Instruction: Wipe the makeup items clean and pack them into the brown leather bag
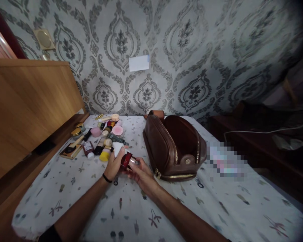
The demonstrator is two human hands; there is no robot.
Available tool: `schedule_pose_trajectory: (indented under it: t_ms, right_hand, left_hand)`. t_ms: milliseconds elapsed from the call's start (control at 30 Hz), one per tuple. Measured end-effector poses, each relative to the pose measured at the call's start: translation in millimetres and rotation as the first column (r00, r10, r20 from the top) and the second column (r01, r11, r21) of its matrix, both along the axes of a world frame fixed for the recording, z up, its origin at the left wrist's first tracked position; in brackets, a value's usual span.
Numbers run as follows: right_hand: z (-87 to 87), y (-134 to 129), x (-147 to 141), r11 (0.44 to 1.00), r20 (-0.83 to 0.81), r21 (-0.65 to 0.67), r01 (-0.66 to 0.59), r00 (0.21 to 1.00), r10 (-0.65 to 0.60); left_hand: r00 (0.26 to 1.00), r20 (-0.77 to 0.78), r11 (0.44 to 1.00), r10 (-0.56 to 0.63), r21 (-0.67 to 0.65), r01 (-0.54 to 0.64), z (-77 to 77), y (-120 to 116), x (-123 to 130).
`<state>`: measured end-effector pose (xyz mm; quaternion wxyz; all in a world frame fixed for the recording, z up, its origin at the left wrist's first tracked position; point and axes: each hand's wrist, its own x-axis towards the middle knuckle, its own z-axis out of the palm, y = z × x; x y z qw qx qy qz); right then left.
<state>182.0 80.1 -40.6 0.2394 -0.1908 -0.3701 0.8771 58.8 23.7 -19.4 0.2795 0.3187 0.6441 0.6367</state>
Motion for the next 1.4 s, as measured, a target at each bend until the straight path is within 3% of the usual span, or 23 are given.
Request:
schedule_pose_trajectory:
  t_ms: [67,200,367,467,567,733,900,1033,1133,1200,1400]
  right_hand:
    - [1.2,1,0,0.999,0.004,-0.044,0.016,1.000,-0.016]
    - [2.3,6,0,0.986,-0.025,-0.162,0.023,0.999,-0.028]
    - [-0.8,11,-1,0.981,-0.065,-0.195,-0.003,0.998,-0.010]
    - [-1.7,12,-1,0.980,-0.048,-0.192,-0.057,0.998,0.049]
    - [-1.6,12,-1,0.978,0.003,-0.178,-0.111,0.994,0.113]
    - [0.2,8,0,0.991,0.031,-0.124,-0.060,0.997,0.064]
    - [1.9,12,1,0.976,0.007,-0.201,-0.080,0.996,0.083]
    - [0.3,16,0,0.949,0.004,-0.304,-0.085,0.996,0.091]
    - [-1.1,17,0,0.952,-0.012,-0.297,-0.080,0.997,0.080]
    - [-1.5,16,0,0.955,0.002,-0.279,-0.097,0.995,0.102]
    - [1.7,11,-1,0.978,0.079,-0.163,-0.131,0.986,0.145]
  left_hand:
    - [0.999,0.023,0.999,-0.033,-0.003,0.033,-1.7,0,-1]
    - [0.973,-0.084,0.975,-0.217,0.022,0.219,-2.3,-1,1]
    - [0.921,-0.171,0.935,-0.350,-0.004,0.354,-3.1,-4,2]
    - [0.931,-0.170,0.945,-0.323,-0.006,0.327,-2.5,-3,2]
    - [0.961,-0.164,0.974,-0.224,-0.014,0.224,-0.8,-1,1]
    - [0.989,-0.134,0.997,-0.068,0.027,0.072,-2.4,2,-4]
    - [0.992,0.035,0.989,-0.123,0.090,0.120,-7.2,2,-6]
    - [0.972,-0.001,0.970,-0.233,0.075,0.232,-5.1,-1,-6]
    - [0.945,-0.006,0.943,-0.328,0.063,0.327,-2.8,-2,-5]
    - [0.951,-0.010,0.950,-0.308,0.057,0.308,-2.2,-2,-4]
    - [0.996,-0.010,0.994,-0.086,0.061,0.087,-3.3,3,-3]
